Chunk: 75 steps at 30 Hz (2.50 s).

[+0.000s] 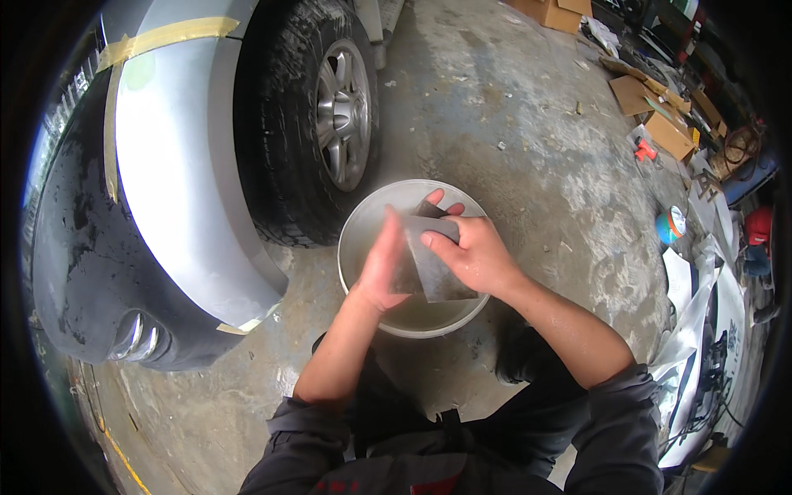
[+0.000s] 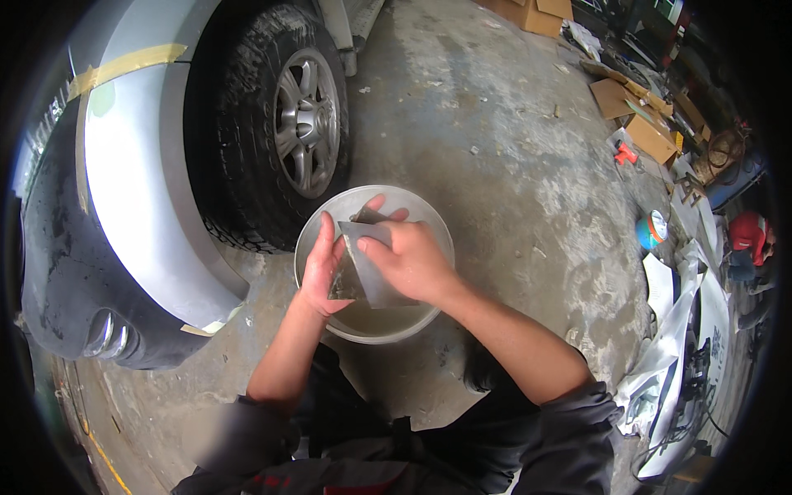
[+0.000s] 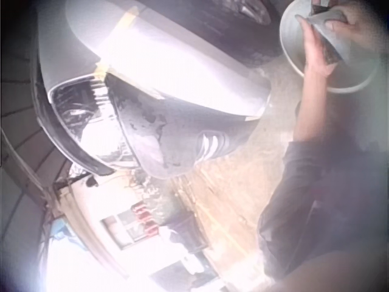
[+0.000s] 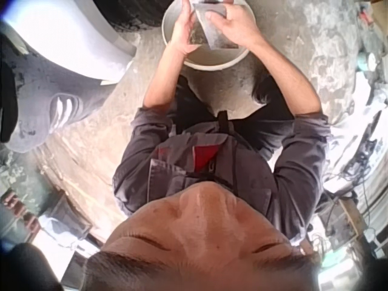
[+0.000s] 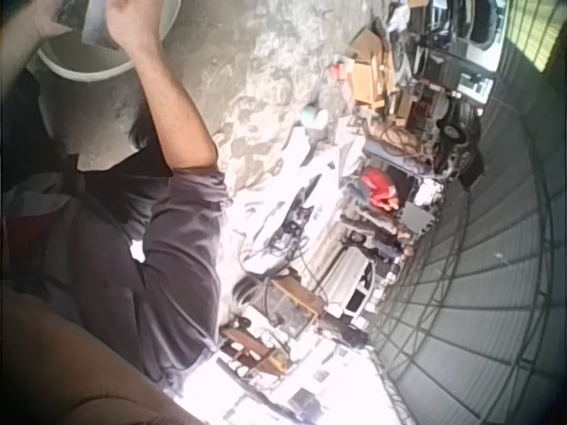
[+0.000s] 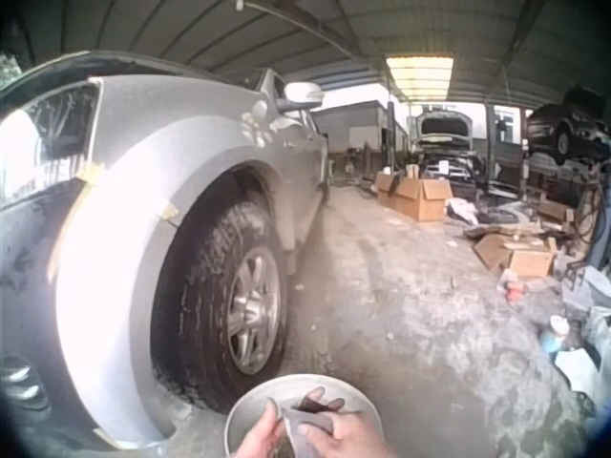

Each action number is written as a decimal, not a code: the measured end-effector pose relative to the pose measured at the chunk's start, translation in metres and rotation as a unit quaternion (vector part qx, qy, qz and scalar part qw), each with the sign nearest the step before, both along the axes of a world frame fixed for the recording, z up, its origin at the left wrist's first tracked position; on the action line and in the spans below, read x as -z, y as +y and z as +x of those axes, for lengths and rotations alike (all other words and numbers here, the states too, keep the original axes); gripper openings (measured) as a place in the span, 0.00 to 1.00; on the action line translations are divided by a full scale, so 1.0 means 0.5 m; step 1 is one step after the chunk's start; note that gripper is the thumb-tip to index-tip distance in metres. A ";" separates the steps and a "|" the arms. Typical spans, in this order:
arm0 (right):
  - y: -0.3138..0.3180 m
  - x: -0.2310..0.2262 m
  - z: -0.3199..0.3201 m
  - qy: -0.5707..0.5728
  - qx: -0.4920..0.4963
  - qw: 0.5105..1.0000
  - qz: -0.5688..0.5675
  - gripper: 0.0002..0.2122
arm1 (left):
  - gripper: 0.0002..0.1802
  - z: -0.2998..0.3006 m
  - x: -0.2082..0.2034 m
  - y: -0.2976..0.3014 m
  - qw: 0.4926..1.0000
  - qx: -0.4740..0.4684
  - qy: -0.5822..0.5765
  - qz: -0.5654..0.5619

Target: The person kneels beside a bucket of water and repeatedly scrubs multiple pieces of sandpaper together to clean them. After cleaning, the person stands, picks up a blue cloth from the car hood, and wipes the sandpaper pieces with the cloth.

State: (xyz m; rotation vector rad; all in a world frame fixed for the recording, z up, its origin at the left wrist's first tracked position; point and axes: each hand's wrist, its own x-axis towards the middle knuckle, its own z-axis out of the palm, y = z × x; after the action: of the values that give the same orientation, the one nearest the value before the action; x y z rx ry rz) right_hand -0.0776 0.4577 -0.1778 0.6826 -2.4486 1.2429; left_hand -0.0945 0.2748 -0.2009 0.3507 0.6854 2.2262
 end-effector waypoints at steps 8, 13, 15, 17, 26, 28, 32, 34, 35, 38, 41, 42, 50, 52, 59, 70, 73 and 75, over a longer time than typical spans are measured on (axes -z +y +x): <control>-0.032 -0.016 0.020 -0.263 0.033 0.963 -0.054 0.13 | 0.52 -0.022 -0.010 0.014 0.999 -0.044 0.002 0.012; -0.043 -0.008 0.012 -0.260 0.062 0.941 -0.209 0.11 | 0.50 -0.030 -0.003 0.021 0.997 -0.060 -0.029 0.029; -0.046 0.003 0.013 -0.212 0.030 0.970 -0.113 0.11 | 0.50 -0.032 -0.001 0.027 0.992 -0.113 -0.011 0.056; -0.045 0.011 0.012 -0.348 0.085 0.906 -0.227 0.12 | 0.49 -0.035 0.000 0.032 0.992 -0.114 -0.018 0.042; -0.057 0.028 0.017 -0.339 0.048 0.876 -0.341 0.13 | 0.40 -0.043 0.019 0.042 0.987 -0.157 -0.013 0.021; -0.065 0.040 0.026 -0.269 0.055 0.934 -0.230 0.15 | 0.40 -0.045 0.023 0.041 0.976 -0.208 0.036 -0.050; -0.056 0.057 0.035 -0.357 0.044 0.881 -0.306 0.20 | 0.33 -0.050 0.024 0.035 0.931 -0.292 0.120 -0.181; -0.050 0.064 0.037 -0.412 0.057 0.850 -0.322 0.20 | 0.33 -0.046 0.029 0.033 0.903 -0.348 0.176 -0.181; -0.048 0.067 0.037 -0.430 0.041 0.831 -0.349 0.20 | 0.33 -0.044 0.034 0.032 0.888 -0.372 0.183 -0.197; -0.040 0.075 0.028 -0.491 0.103 0.790 -0.353 0.21 | 0.37 -0.030 0.057 0.030 0.914 -0.350 0.056 -0.196; -0.014 0.073 0.009 -0.433 0.159 0.815 -0.352 0.20 | 0.33 -0.017 0.083 0.013 0.946 -0.292 0.034 -0.138; 0.010 0.066 -0.003 -0.394 0.130 0.837 -0.356 0.19 | 0.32 -0.016 0.088 -0.002 0.960 -0.262 0.051 -0.088; 0.120 0.007 -0.037 -0.344 0.032 0.934 -0.088 0.15 | 0.24 -0.032 0.059 -0.073 0.917 -0.032 0.172 -0.357; 0.101 0.006 -0.034 -0.338 0.072 0.935 -0.077 0.15 | 0.21 -0.027 0.062 -0.051 0.901 -0.033 0.267 -0.342; 0.051 0.008 -0.027 -0.293 0.182 0.870 -0.353 0.14 | 0.35 0.000 0.109 0.011 0.888 -0.214 0.221 -0.342; 0.013 0.051 -0.008 -0.217 0.078 0.942 -0.244 0.13 | 0.24 0.023 0.066 -0.001 0.879 -0.150 0.257 -0.373; 0.023 0.038 -0.014 -0.186 -0.024 0.960 -0.206 0.14 | 0.27 0.028 0.061 -0.013 0.944 -0.082 0.155 -0.279; 0.021 0.020 -0.013 -0.246 0.033 0.947 -0.203 0.13 | 0.33 0.031 0.058 -0.015 0.977 -0.061 0.083 -0.186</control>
State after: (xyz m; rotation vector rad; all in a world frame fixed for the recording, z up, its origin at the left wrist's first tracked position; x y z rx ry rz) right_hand -0.0843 0.4683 -0.1876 0.1860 -2.4130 2.0052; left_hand -0.0788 0.2672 -0.2297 0.3135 1.2200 2.1390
